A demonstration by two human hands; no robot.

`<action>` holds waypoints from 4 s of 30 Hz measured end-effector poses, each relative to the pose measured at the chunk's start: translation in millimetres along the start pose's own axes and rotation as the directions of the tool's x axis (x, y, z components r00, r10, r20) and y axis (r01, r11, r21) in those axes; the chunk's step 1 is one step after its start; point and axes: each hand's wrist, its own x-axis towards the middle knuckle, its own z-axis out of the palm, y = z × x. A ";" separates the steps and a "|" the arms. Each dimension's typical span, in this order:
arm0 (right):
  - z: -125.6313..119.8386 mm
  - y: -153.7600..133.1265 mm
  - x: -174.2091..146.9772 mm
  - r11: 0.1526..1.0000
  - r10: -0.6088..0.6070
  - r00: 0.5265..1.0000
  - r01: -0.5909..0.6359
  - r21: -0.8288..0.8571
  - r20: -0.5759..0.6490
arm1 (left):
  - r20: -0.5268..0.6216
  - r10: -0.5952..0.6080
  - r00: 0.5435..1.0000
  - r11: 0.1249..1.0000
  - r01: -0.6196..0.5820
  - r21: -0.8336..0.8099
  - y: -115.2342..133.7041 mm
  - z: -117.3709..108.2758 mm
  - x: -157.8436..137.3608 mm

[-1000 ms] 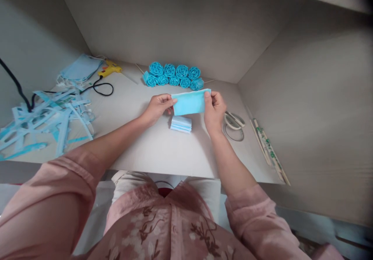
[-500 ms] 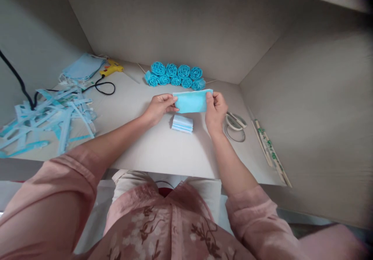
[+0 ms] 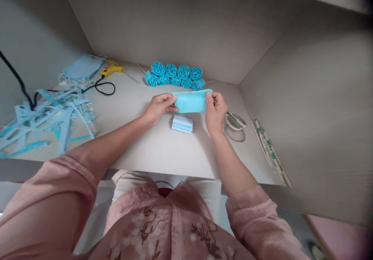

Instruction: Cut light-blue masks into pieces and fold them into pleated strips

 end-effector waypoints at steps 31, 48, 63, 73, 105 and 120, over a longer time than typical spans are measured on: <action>5.7 -18.5 -17.4 0.992 -0.118 0.977 0.125 -0.031 0.176 | 0.222 -0.106 0.969 0.982 0.067 0.175 4.8 1.2 -9.1; 15.8 -14.1 10.8 0.998 -0.047 0.923 0.031 0.048 0.383 | 0.131 -0.055 0.990 0.995 0.043 0.094 -4.7 -0.9 -3.7; 39.1 25.6 30.9 0.942 0.140 0.913 -0.242 0.232 0.383 | 0.049 0.019 0.999 0.978 -0.029 0.205 -0.3 -1.6 -1.3; 32.5 33.1 25.7 0.972 0.114 0.949 -0.167 0.162 0.295 | -0.042 0.025 0.999 0.980 -0.017 0.197 -8.1 -8.6 3.8; 38.4 44.0 10.6 0.994 0.092 0.963 -0.102 0.026 0.252 | -0.085 -0.013 0.996 0.997 0.020 0.080 -29.5 -29.3 18.4; 41.4 53.4 11.5 0.959 0.174 0.957 -0.217 0.180 0.232 | 0.022 -0.050 0.999 0.998 0.049 0.032 -27.3 -27.2 18.5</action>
